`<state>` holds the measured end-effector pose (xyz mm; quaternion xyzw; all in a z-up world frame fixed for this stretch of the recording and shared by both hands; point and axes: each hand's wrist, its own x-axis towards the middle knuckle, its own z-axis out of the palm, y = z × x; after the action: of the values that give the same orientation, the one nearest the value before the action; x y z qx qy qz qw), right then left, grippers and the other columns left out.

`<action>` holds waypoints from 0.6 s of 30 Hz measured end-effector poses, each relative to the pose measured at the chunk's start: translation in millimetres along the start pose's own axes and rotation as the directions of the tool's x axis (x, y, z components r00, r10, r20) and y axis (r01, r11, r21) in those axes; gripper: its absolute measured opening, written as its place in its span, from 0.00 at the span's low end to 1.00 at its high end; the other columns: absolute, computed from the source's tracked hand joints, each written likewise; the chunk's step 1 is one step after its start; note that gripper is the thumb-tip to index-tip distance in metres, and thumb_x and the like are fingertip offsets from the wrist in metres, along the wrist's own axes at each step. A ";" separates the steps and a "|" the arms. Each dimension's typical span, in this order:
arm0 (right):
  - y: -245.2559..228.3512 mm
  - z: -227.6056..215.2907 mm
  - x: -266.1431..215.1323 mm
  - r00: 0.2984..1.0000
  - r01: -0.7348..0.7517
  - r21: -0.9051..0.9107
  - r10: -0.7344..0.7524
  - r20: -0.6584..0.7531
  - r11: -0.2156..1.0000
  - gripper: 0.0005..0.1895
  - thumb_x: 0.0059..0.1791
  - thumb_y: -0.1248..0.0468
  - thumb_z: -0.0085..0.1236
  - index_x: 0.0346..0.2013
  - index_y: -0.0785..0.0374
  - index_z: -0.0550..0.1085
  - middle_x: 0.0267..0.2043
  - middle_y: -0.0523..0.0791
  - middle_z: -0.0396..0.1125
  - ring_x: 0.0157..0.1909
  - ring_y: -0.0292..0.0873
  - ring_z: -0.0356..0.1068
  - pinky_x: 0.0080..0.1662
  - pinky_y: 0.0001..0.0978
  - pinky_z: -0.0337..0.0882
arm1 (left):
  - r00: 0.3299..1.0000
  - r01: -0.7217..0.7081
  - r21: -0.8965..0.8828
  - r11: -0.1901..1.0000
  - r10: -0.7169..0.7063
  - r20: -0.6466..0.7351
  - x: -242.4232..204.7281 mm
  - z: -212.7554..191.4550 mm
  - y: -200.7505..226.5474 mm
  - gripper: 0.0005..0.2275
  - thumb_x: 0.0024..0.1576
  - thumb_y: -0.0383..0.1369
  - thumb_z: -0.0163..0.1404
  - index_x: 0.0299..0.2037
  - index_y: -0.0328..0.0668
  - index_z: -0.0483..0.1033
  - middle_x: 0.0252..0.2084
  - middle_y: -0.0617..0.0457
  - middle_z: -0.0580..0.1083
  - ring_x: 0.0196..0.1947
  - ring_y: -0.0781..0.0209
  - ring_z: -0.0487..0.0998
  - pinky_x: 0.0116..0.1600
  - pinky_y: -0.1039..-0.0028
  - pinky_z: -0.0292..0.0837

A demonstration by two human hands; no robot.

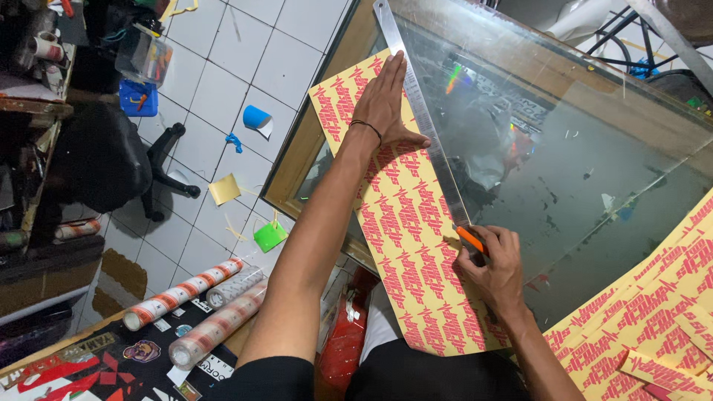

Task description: The person uses a metal ruler and an orange utility knife to cut a large sheet of yellow stickers with red text into long strips on a glass table. They repeatedly align the ruler and slice through the material, separating the strips and stacking them on the table.

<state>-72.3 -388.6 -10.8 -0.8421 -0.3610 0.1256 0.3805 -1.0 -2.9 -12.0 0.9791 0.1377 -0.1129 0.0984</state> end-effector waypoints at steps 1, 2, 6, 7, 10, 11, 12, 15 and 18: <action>-0.8 -0.7 0.5 1.000 -0.001 0.000 0.001 0.003 1.000 0.22 0.50 0.58 0.56 0.58 0.57 0.67 0.56 0.50 0.59 0.56 0.58 0.59 0.61 0.65 0.67 | 1.000 0.001 -0.002 1.000 -0.001 0.002 -0.1 -0.6 0.9 0.75 0.26 0.83 0.58 0.73 0.34 0.33 0.76 0.49 0.34 0.77 0.54 0.35 0.76 0.59 0.44; -1.9 -1.3 1.0 1.000 -0.003 -0.013 0.003 0.008 1.000 0.21 0.50 0.58 0.56 0.57 0.57 0.67 0.55 0.50 0.59 0.54 0.57 0.59 0.60 0.64 0.68 | 1.000 0.010 -0.004 1.000 -0.010 0.015 -0.2 -1.4 1.6 0.75 0.26 0.82 0.58 0.73 0.34 0.32 0.76 0.50 0.34 0.77 0.55 0.35 0.76 0.59 0.43; -18.5 -10.6 8.1 0.999 -0.027 0.009 0.027 0.019 1.000 0.20 0.51 0.59 0.55 0.57 0.56 0.68 0.55 0.49 0.59 0.55 0.57 0.59 0.60 0.63 0.67 | 1.000 0.011 -0.010 1.000 -0.011 0.015 -0.6 -3.5 1.4 0.75 0.28 0.82 0.61 0.73 0.35 0.32 0.77 0.50 0.35 0.77 0.55 0.35 0.77 0.59 0.40; -26.7 -17.4 13.8 0.999 -0.026 0.008 0.026 0.022 1.000 0.20 0.51 0.59 0.55 0.57 0.56 0.68 0.55 0.49 0.59 0.55 0.57 0.59 0.60 0.63 0.67 | 1.000 0.014 -0.013 1.000 -0.014 0.015 -1.3 -7.1 4.1 0.75 0.28 0.82 0.61 0.73 0.35 0.32 0.77 0.50 0.35 0.77 0.55 0.35 0.77 0.59 0.40; -46.6 -33.0 35.2 0.988 -0.140 0.073 0.134 0.080 0.987 0.17 0.49 0.61 0.57 0.53 0.59 0.71 0.50 0.48 0.64 0.49 0.52 0.62 0.50 0.51 0.65 | 0.996 0.046 0.041 0.998 -0.049 0.081 -3.4 -15.3 9.3 0.74 0.30 0.82 0.60 0.73 0.34 0.31 0.76 0.50 0.32 0.77 0.55 0.34 0.76 0.61 0.40; -48.8 -36.1 45.0 0.944 -0.318 0.095 0.307 0.119 0.943 0.17 0.52 0.61 0.52 0.54 0.62 0.71 0.43 0.47 0.65 0.40 0.46 0.61 0.41 0.42 0.63 | 0.995 0.051 0.074 0.996 -0.057 0.081 -3.2 -16.3 10.4 0.74 0.30 0.83 0.59 0.73 0.35 0.31 0.76 0.51 0.33 0.77 0.56 0.34 0.76 0.62 0.41; -51.5 -39.4 55.2 0.870 -0.486 0.109 0.467 0.161 0.867 0.17 0.54 0.62 0.46 0.56 0.65 0.71 0.37 0.47 0.67 0.30 0.40 0.60 0.33 0.34 0.61 | 0.995 0.055 0.108 0.993 -0.064 0.080 -3.0 -17.7 11.4 0.74 0.29 0.83 0.58 0.73 0.36 0.31 0.76 0.51 0.33 0.76 0.56 0.35 0.76 0.64 0.41; -55.9 -40.3 114.1 0.869 -0.480 0.021 0.472 0.151 0.877 0.17 0.57 0.57 0.37 0.55 0.60 0.69 0.35 0.48 0.70 0.35 0.53 0.67 0.39 0.44 0.61 | 0.993 0.080 0.064 0.995 -0.086 0.083 -6.7 -26.3 17.1 0.74 0.28 0.80 0.60 0.72 0.34 0.31 0.77 0.51 0.35 0.77 0.55 0.37 0.75 0.63 0.42; -65.8 -28.6 196.3 0.977 -0.204 0.022 0.202 0.073 0.979 0.14 0.57 0.68 0.41 0.55 0.71 0.67 0.33 0.61 0.70 0.41 0.75 0.67 0.40 0.68 0.62 | 0.997 0.067 -0.020 0.998 -0.067 -0.042 -13.3 -26.0 16.9 0.71 0.24 0.74 0.63 0.73 0.36 0.41 0.76 0.50 0.43 0.77 0.53 0.43 0.75 0.63 0.53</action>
<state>46.9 -236.7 69.1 -0.8639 -0.2842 0.1990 0.3651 -3.5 -16.4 19.0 0.9752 0.1736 -0.0940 0.1005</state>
